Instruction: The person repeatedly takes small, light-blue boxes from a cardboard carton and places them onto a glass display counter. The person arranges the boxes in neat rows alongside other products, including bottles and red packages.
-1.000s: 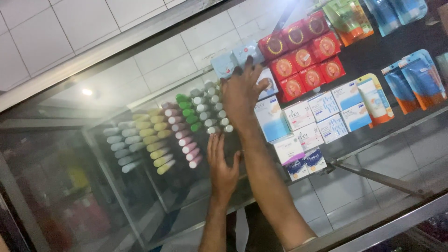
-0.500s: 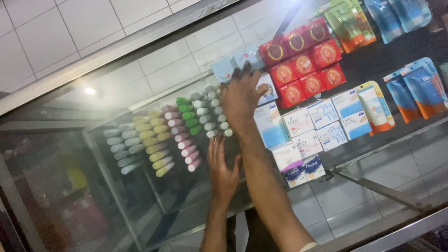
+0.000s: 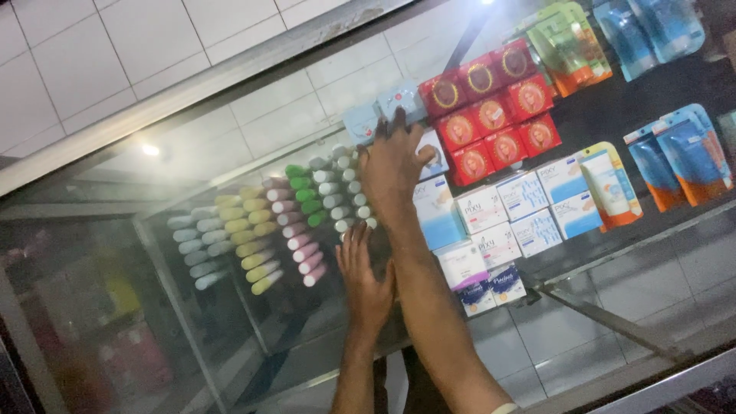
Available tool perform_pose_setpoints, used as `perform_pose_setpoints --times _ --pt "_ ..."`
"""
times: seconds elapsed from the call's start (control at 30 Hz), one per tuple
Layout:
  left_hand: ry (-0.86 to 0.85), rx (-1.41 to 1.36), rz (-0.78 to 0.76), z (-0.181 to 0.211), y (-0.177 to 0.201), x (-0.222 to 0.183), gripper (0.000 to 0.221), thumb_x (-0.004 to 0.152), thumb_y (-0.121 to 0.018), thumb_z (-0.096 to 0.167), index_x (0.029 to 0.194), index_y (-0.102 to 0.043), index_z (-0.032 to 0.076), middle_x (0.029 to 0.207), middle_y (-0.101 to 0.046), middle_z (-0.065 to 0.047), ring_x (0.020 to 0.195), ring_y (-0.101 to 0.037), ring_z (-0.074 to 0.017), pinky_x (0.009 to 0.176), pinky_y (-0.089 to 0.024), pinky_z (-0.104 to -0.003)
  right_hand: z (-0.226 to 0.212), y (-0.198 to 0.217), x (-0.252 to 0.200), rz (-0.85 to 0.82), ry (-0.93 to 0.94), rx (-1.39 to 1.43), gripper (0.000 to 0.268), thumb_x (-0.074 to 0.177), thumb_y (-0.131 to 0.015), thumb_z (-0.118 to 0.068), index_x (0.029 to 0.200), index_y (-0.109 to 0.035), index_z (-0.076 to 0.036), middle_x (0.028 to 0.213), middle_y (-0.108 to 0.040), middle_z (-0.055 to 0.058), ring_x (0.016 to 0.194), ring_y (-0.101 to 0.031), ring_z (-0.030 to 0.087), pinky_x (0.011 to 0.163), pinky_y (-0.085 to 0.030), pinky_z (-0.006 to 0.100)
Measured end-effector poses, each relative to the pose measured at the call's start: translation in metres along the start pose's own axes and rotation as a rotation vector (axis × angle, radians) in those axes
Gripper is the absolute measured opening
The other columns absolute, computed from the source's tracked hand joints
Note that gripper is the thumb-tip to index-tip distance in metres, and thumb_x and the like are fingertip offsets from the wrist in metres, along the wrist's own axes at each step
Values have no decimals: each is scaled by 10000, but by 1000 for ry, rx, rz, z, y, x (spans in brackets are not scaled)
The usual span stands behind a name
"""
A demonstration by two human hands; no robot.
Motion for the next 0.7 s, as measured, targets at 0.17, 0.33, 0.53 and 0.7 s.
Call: perform_pose_setpoints --times 0.17,0.33,0.53,0.7 --pt "0 -48 13 -9 -9 8 655 1028 -528 408 1582 -332 117 1634 -334 -137 1547 -201 -407 1221 -94 -689 -2 15 -5 -64 9 23 597 992 -658 -382 1499 -511 -104 1602 -384 159 1375 -362 369 929 -368 540" --pt "-110 -191 150 14 3 18 584 1052 -452 405 1499 -437 30 1543 -486 -189 1484 -385 -354 1249 -132 -562 15 -13 9 212 80 56 596 857 -721 -351 1401 -566 -166 1461 -500 106 1247 -421 408 815 -409 642" --pt "-43 -213 120 0 -8 20 594 1038 -491 411 1532 -422 88 1602 -437 -159 1521 -340 -308 1264 -84 -536 19 -10 10 90 55 185 512 926 -691 -317 1361 -550 -86 1382 -570 121 1297 -401 416 954 -320 626" --pt "-75 -215 166 -5 -15 22 606 1027 -516 391 1556 -404 117 1624 -418 -153 1545 -319 -277 1274 -62 -532 26 -24 10 317 140 113 591 872 -736 -414 1348 -606 -87 1475 -548 109 1213 -442 414 811 -367 661"
Point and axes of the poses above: each hand's wrist, its own x-axis towards the middle knuckle, its own y-axis out of the back of the hand, z = x × y, the point moved 5 cm from there along x, towards the middle knuckle
